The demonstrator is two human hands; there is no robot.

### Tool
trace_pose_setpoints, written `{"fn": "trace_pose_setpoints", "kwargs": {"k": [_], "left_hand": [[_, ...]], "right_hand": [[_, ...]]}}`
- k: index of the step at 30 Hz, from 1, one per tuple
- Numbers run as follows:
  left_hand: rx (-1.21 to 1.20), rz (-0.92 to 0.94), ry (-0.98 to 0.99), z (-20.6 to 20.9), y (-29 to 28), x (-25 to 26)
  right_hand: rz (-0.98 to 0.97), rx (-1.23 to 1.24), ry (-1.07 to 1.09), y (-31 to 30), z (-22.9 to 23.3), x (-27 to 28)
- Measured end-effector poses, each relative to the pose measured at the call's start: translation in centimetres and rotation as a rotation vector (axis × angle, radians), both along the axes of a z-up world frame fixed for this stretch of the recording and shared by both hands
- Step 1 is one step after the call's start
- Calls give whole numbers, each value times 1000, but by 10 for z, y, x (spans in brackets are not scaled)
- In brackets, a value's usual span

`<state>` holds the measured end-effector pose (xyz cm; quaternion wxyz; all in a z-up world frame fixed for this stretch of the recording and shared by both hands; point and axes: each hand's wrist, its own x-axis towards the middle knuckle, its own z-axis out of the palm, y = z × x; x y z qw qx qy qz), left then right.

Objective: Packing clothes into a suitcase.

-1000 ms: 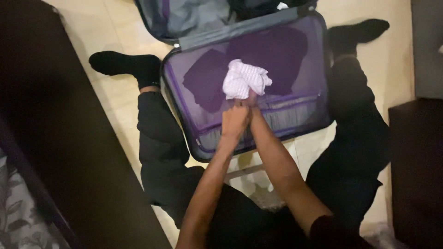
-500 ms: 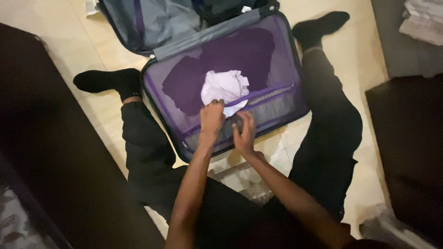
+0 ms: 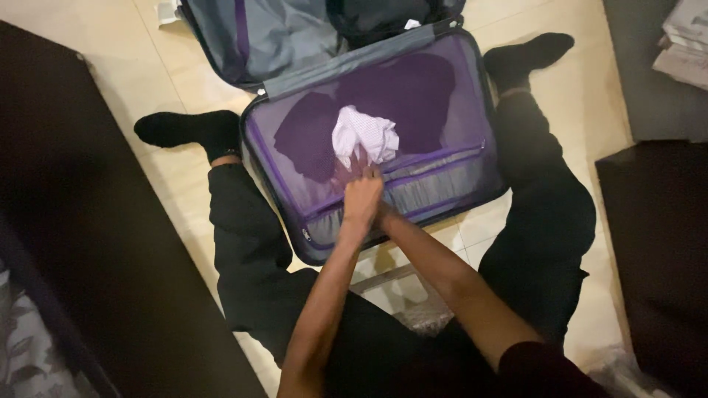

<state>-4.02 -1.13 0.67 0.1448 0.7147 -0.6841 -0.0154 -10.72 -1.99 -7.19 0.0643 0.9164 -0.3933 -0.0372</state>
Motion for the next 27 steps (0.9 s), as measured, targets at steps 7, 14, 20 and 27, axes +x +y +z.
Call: {"fn": "trace_pose_setpoints", "kwargs": {"k": [7,14,20,27], "left_hand": [[436,-112,152,-2,3,12],[251,-83,154,14,-11,20],[469,-103,171,-1,7,18],[312,-82,110,-10,20,5]], "right_hand": [[170,523,-233,29,-136,-64],[-89,421,-29,-10,2,-46],[-77,112,-230,-58,-27,-20],[-239,646,-259,-88,46,-2]]}}
